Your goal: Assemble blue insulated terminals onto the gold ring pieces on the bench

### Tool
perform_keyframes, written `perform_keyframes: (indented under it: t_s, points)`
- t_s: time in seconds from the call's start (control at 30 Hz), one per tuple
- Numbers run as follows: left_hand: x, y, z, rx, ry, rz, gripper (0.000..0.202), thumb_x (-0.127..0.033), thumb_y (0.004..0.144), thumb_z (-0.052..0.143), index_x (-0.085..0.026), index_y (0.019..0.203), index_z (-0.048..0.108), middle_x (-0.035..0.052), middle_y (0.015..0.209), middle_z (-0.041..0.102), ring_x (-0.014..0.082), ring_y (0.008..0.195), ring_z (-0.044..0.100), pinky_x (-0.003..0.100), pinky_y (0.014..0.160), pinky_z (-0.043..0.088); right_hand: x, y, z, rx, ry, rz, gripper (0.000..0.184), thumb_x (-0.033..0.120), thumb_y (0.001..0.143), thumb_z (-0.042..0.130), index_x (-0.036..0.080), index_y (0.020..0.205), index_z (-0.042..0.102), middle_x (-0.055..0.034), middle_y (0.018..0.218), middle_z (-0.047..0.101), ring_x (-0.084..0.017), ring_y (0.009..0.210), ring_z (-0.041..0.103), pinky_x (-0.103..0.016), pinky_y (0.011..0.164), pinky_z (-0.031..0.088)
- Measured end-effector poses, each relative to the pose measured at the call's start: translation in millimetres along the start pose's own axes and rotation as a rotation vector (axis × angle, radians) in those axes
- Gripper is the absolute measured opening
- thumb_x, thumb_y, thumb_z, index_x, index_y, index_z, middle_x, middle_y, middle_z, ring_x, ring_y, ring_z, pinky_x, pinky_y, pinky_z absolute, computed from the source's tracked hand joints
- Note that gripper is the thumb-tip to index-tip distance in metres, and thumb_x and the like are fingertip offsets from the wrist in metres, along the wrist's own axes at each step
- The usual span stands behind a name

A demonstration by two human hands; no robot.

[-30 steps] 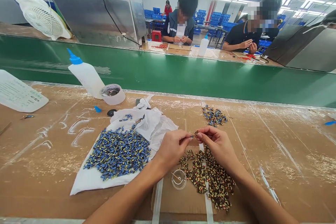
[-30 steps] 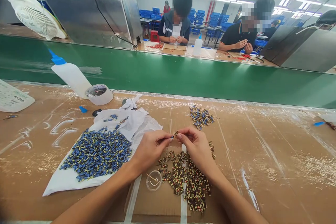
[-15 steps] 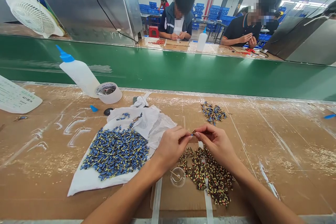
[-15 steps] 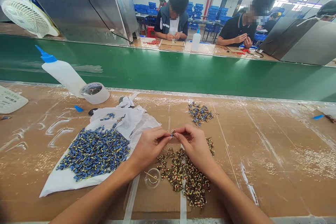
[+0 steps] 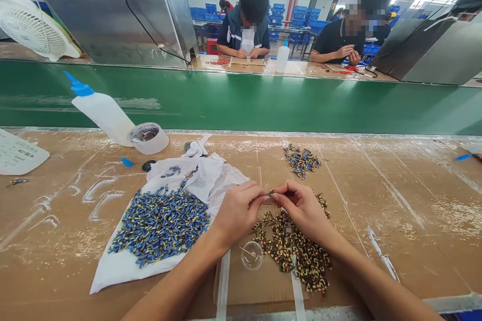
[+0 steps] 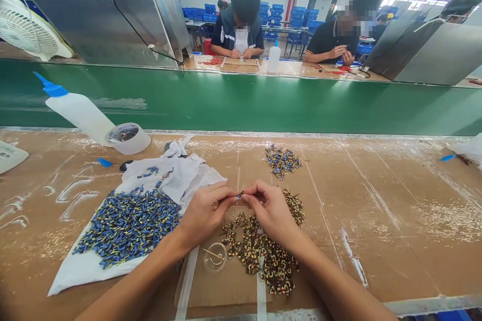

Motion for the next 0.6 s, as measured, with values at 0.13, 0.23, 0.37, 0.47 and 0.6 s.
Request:
perform_keyframes:
  t_s: [0.13, 0.23, 0.37, 0.47, 0.6]
  points:
    - [-1, -1, -0.3, 0.062, 0.074, 0.041, 0.018, -0.011, 0.089, 0.051, -0.013, 0.076, 0.062, 0.0003, 0.070, 0.057, 0.0140, 0.067, 0.050, 0.026, 0.061, 0.035, 1, -2, 3, 0.040, -0.082, -0.036, 0.011, 0.025, 0.088, 0.056, 0.018, 0.079, 0.058, -0.0006, 0.070, 0.064, -0.013, 0.064, 0.059, -0.024, 0.059, 0.044]
    - [-1, 0, -0.7, 0.110, 0.092, 0.041, 0.016, -0.010, 0.088, 0.052, -0.014, 0.074, 0.060, -0.0007, 0.069, 0.056, 0.0133, 0.066, 0.050, 0.025, 0.061, 0.034, 4, -4, 4, 0.073, -0.131, -0.059, 0.011, 0.023, 0.088, 0.055, 0.019, 0.079, 0.057, -0.0004, 0.070, 0.066, -0.013, 0.064, 0.061, -0.024, 0.060, 0.043]
    - [1, 0, -1.4, 0.153, 0.065, -0.010, 0.017, -0.010, 0.086, 0.054, -0.015, 0.071, 0.058, -0.0022, 0.066, 0.056, 0.0121, 0.063, 0.049, 0.024, 0.059, 0.032, 5, -6, 7, 0.077, -0.144, -0.084, 0.010, 0.020, 0.088, 0.054, 0.019, 0.078, 0.056, 0.0003, 0.069, 0.066, -0.013, 0.064, 0.061, -0.024, 0.060, 0.043]
    - [3, -1, -0.9, 0.171, 0.040, -0.048, 0.017, -0.010, 0.085, 0.055, -0.015, 0.069, 0.058, -0.0027, 0.064, 0.057, 0.0116, 0.062, 0.048, 0.024, 0.059, 0.031, 3, -7, 10, 0.065, -0.140, -0.083, 0.012, 0.018, 0.088, 0.054, 0.020, 0.076, 0.055, 0.0008, 0.068, 0.064, -0.013, 0.064, 0.060, -0.024, 0.060, 0.042]
    - [5, -1, 1.4, 0.173, 0.002, -0.084, 0.016, -0.010, 0.084, 0.056, -0.015, 0.068, 0.057, -0.0028, 0.063, 0.056, 0.0116, 0.061, 0.048, 0.023, 0.058, 0.030, -4, -7, 13, 0.067, -0.088, -0.055, 0.013, 0.019, 0.088, 0.053, 0.020, 0.076, 0.055, 0.0006, 0.068, 0.063, -0.014, 0.065, 0.060, -0.025, 0.061, 0.043]
Point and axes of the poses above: each hand's wrist, its own y-axis towards the middle knuckle, its own z-axis out of the palm, x = y × z, the point moved 6 cm from there along y, towards the middle knuckle
